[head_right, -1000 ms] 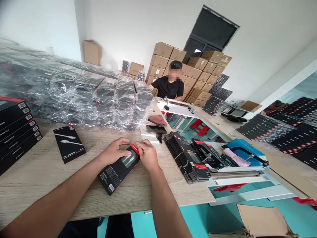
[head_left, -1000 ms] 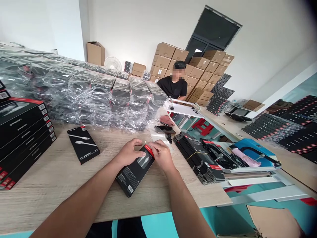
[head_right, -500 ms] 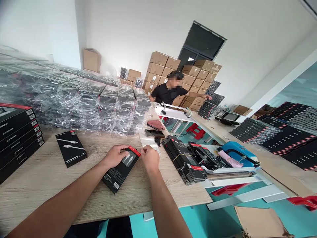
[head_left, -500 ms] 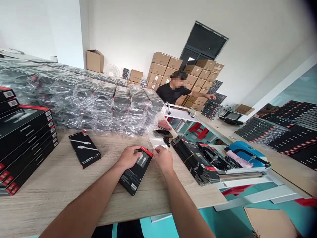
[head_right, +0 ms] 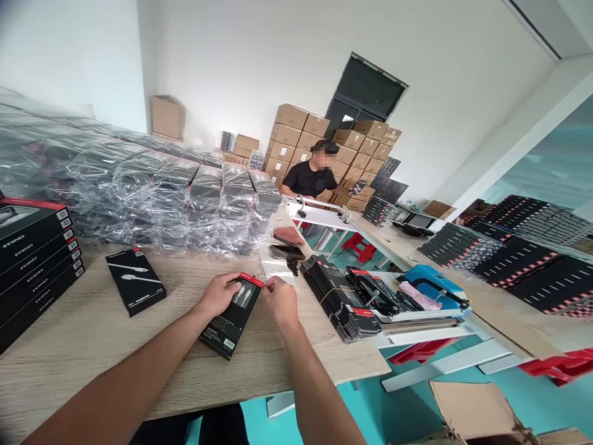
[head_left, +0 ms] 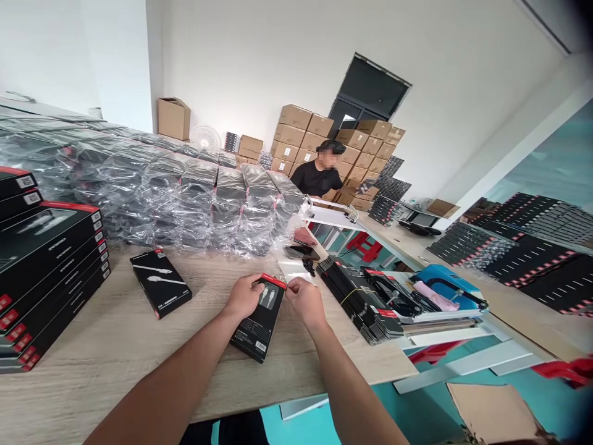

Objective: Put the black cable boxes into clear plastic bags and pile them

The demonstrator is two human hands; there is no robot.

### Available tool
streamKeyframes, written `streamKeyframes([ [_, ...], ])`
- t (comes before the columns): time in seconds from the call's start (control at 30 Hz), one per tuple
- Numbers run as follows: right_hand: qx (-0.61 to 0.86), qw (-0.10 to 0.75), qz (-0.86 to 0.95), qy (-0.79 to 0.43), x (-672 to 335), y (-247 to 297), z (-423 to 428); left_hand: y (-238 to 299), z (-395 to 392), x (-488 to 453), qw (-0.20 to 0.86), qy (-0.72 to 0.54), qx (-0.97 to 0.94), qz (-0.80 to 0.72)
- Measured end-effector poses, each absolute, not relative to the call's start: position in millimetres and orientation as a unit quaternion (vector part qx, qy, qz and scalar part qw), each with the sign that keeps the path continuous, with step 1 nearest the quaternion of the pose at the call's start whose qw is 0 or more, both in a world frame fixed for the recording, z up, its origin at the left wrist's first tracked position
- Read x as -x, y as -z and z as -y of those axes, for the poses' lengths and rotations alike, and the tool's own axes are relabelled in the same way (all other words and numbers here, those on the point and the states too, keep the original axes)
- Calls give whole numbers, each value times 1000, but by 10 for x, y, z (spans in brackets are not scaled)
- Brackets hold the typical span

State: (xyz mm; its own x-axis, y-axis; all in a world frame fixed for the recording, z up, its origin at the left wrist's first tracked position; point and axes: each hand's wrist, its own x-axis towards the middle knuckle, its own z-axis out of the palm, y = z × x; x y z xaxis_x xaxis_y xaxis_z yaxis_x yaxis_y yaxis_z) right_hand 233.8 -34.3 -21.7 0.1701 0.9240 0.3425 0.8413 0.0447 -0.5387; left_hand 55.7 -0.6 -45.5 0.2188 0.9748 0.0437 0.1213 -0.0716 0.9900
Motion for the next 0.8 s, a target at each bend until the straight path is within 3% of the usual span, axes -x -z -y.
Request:
streamKeyframes([
  [0.33, 593, 444, 671, 40, -2186, 52, 425, 409, 23, -589, 482, -541, -550, -416],
  [0.43, 567, 513, 644, -37, -2131, 18, 466, 344, 65, -591, 505, -576, -522, -375],
  [0.6, 493, 643, 509, -291, -2018, -107, 541, 88, 177, -561, 529, -624, -504, -277],
  [0.8, 431, 653, 535, -319, -1958, -393, 722, -284, 260, -262, 531, -589, -553, -254],
])
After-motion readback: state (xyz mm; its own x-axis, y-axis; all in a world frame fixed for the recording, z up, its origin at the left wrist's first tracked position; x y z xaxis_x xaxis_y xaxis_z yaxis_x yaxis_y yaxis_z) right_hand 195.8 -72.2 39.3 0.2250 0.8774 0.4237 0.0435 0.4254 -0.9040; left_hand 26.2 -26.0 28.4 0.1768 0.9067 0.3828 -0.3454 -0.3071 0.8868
